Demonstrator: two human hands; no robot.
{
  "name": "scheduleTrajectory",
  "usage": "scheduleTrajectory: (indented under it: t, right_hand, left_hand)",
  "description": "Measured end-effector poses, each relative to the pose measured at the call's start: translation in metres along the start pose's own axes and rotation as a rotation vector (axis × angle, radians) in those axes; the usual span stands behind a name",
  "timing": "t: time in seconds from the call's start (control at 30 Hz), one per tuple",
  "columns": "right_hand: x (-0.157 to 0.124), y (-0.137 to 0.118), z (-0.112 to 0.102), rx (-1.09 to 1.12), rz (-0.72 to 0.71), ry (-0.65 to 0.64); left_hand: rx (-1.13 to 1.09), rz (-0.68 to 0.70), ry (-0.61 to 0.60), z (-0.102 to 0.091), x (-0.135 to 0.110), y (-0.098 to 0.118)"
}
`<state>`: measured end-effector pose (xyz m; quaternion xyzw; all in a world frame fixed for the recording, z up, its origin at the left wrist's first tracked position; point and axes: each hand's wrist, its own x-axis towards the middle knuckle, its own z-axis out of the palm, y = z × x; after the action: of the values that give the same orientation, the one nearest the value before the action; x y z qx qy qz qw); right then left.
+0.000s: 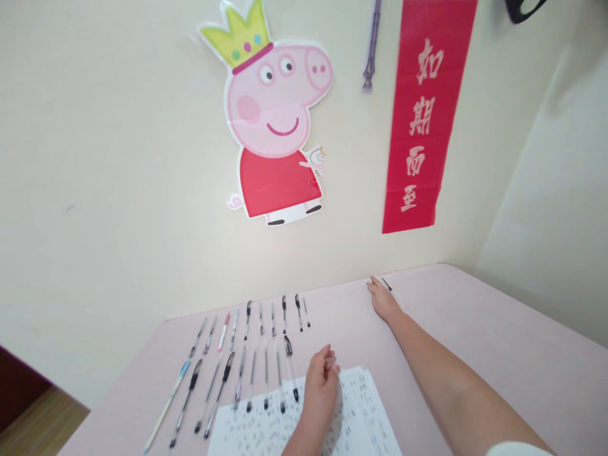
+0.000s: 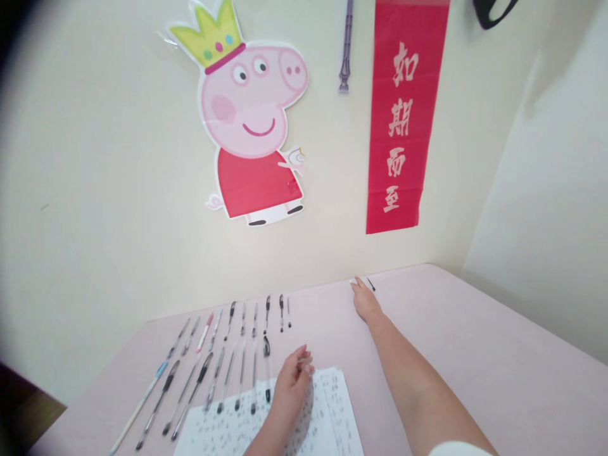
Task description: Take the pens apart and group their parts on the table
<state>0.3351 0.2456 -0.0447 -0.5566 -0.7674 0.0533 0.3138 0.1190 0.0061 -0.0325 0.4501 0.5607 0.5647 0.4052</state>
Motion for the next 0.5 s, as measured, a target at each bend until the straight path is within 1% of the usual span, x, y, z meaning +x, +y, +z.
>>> scheduleTrajectory:
  t: [0.13, 0.27, 0.4, 0.5]
  right_hand:
    - [-0.008, -0.002, -0.006, 0.005, 0.016, 0.049]
    - [-0.027, -0.008, -0.014, -0.022, 0.048, 0.130]
    - [-0.051, -0.012, -0.025, -0.169, 0.067, 0.188]
    - [-0.062, -0.011, -0.032, -0.296, 0.106, 0.161]
  left_hand:
    - [-0.008, -0.014, 0.002, 0.000, -0.001, 0.004]
    - [-0.021, -0.022, 0.007, 0.001, 0.000, 0.004]
    - [-0.015, 0.004, -0.004, 0.001, 0.001, -0.001]
    - [-0.015, 0.008, -0.006, 0.001, 0.001, -0.004]
